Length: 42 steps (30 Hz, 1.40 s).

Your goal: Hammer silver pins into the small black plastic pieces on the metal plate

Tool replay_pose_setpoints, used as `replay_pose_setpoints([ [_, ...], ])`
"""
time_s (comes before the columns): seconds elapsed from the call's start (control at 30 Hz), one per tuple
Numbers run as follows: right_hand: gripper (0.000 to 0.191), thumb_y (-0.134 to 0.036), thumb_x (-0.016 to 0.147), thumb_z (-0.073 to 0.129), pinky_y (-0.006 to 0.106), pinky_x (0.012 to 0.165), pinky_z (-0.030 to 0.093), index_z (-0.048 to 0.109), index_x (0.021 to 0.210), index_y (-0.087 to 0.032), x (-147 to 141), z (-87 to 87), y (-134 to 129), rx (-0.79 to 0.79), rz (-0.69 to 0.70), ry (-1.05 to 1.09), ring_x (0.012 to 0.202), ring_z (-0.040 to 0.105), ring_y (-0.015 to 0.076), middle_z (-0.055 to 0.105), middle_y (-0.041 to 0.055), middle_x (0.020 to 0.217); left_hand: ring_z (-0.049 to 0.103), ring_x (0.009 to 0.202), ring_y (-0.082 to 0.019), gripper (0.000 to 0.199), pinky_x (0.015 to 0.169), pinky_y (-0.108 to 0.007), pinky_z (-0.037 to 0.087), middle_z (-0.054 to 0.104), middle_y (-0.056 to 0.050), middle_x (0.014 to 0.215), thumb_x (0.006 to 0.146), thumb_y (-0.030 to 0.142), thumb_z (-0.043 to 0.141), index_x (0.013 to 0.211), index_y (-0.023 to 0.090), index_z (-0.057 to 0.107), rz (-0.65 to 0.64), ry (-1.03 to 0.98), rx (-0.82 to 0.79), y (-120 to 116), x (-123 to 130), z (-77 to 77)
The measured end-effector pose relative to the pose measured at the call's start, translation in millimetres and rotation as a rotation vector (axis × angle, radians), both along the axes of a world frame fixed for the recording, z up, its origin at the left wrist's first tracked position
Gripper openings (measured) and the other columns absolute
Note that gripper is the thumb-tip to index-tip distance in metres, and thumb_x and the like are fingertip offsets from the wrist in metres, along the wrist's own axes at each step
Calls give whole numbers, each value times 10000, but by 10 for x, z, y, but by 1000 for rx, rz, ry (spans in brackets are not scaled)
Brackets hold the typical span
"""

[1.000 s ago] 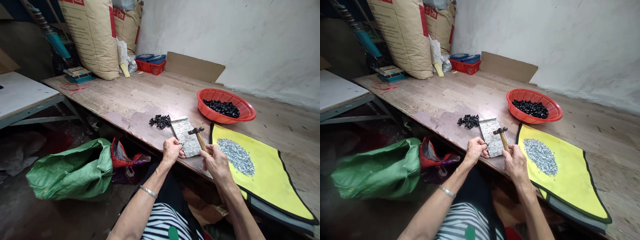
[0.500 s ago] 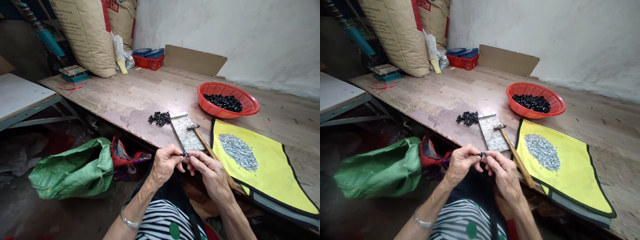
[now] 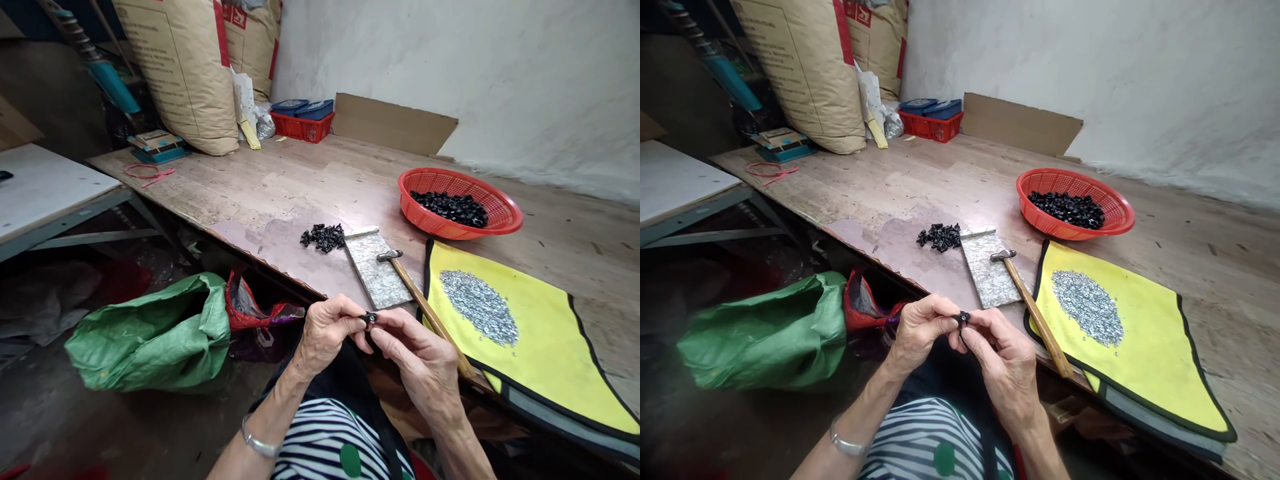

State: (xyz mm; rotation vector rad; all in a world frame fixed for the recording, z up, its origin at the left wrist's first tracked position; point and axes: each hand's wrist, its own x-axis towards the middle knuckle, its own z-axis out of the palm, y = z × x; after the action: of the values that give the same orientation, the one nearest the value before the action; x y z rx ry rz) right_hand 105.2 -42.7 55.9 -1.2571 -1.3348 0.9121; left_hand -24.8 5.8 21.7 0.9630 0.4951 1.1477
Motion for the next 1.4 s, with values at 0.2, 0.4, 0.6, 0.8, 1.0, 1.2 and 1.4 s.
replay_pose_setpoints([
  [0.2,84,-229,836,571,227,588,463,639,868,-190,-11,-77,-2,49,-7,-240,656,588,126,605,6,754,578,411,-141,104,377,-277,515,646,-18,613,700,142,696,719,119,596,-37,-230,-158,-5,32,-191],
  [0.4,123,-266,838,556,245,583,442,646,845,-182,-38,-70,33,27,-26,-335,630,573,136,608,15,732,553,394,-116,219,347,-260,513,641,-21,616,651,212,753,701,115,564,-49,-242,-269,-13,34,-215],
  [0.6,177,-326,827,552,244,542,425,653,844,-182,-35,-84,75,-70,-38,-288,594,553,139,616,22,714,523,375,-104,272,327,-272,517,601,-1,538,640,256,766,691,120,536,-44,-251,-333,3,71,-252],
  [0.8,252,-401,833,535,237,492,386,657,797,-184,-21,-132,99,-150,-69,-272,564,524,133,602,18,666,502,377,-89,256,325,-255,512,582,13,506,659,247,748,701,126,527,-59,-287,-381,-2,132,-329],
  [1.0,313,-463,768,591,230,453,354,596,652,-172,-3,-163,155,-275,-161,-154,471,444,109,526,-12,526,552,389,-124,210,365,-280,522,627,-6,569,661,218,716,693,124,532,9,-93,-304,-59,157,-281],
  [1.2,303,-445,810,547,215,428,332,544,671,-175,28,-286,138,-236,-91,-105,469,416,97,484,-25,535,573,378,-135,160,379,-223,470,603,19,530,688,214,664,644,135,532,63,162,-218,-111,136,-189],
  [1.4,297,-438,824,531,209,415,332,556,722,-160,43,-300,98,-330,-48,14,422,414,84,473,-41,504,553,362,-126,137,391,-204,421,558,36,455,724,213,613,643,150,522,40,297,-150,-83,119,-228],
])
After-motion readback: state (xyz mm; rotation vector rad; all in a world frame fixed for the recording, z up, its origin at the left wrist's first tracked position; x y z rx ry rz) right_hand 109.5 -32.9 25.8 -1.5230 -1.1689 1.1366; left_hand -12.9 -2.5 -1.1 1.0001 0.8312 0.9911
